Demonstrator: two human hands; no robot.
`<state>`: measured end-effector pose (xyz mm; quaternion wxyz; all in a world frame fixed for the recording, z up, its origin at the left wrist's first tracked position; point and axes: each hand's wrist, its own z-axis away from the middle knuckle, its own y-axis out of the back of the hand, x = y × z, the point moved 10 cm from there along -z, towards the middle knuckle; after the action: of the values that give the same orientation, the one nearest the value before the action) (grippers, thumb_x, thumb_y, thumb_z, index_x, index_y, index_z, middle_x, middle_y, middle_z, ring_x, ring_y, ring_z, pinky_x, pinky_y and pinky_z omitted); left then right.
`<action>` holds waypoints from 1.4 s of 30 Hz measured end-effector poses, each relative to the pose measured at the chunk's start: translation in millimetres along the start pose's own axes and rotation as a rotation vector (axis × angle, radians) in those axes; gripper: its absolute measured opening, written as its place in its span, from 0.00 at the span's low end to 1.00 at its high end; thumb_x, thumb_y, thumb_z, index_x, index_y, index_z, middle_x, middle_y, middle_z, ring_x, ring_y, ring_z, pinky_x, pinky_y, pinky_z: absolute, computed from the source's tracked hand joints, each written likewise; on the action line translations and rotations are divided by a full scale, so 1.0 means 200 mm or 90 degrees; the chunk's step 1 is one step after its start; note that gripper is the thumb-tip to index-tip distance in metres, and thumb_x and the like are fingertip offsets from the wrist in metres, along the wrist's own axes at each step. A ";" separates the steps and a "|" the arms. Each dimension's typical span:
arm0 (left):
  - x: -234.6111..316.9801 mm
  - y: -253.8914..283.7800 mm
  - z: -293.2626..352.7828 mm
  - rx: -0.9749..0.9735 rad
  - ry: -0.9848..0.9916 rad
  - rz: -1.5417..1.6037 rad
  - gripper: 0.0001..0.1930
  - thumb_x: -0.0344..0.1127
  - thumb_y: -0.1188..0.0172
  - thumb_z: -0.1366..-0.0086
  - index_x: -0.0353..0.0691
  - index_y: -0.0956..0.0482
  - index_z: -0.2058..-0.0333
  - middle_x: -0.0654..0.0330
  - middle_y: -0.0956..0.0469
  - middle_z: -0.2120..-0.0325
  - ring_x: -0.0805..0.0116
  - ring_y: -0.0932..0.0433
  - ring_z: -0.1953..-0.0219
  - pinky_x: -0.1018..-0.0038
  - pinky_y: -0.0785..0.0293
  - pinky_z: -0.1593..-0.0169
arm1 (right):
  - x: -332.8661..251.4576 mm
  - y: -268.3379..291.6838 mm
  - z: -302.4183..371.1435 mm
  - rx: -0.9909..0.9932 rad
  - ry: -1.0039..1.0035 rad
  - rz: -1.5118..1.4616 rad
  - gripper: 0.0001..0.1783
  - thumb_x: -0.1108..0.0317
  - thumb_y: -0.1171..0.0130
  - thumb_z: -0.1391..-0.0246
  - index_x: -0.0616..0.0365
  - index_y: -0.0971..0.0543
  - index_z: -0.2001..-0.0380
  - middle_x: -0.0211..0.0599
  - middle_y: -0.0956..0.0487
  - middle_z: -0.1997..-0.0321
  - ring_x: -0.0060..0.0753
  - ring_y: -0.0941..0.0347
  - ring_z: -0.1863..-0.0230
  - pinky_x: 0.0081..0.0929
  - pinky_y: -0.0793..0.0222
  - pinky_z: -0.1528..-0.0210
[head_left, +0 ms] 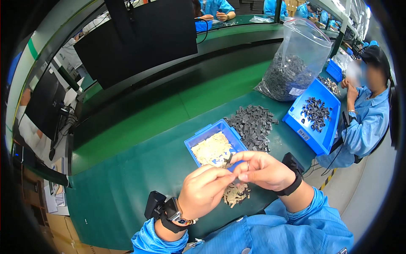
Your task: Sort and assemble small plastic and metal components at a manufacturing workbench.
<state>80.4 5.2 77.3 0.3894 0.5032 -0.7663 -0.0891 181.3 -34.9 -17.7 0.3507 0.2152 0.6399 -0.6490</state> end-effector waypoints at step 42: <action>-0.06 0.02 0.00 0.037 0.075 -0.060 0.08 0.17 0.37 0.53 0.34 0.19 0.72 0.55 0.18 0.73 0.59 0.20 0.75 0.70 0.25 0.70 | -0.10 0.05 0.00 0.212 0.028 0.287 0.01 0.81 0.34 0.49 0.67 0.16 0.72 0.42 0.16 0.63 0.26 0.21 0.60 0.24 0.26 0.53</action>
<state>80.2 17.6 73.6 0.4145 0.5541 -0.7198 -0.0553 203.1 -30.9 -9.9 0.4323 0.4208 0.4680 -0.6458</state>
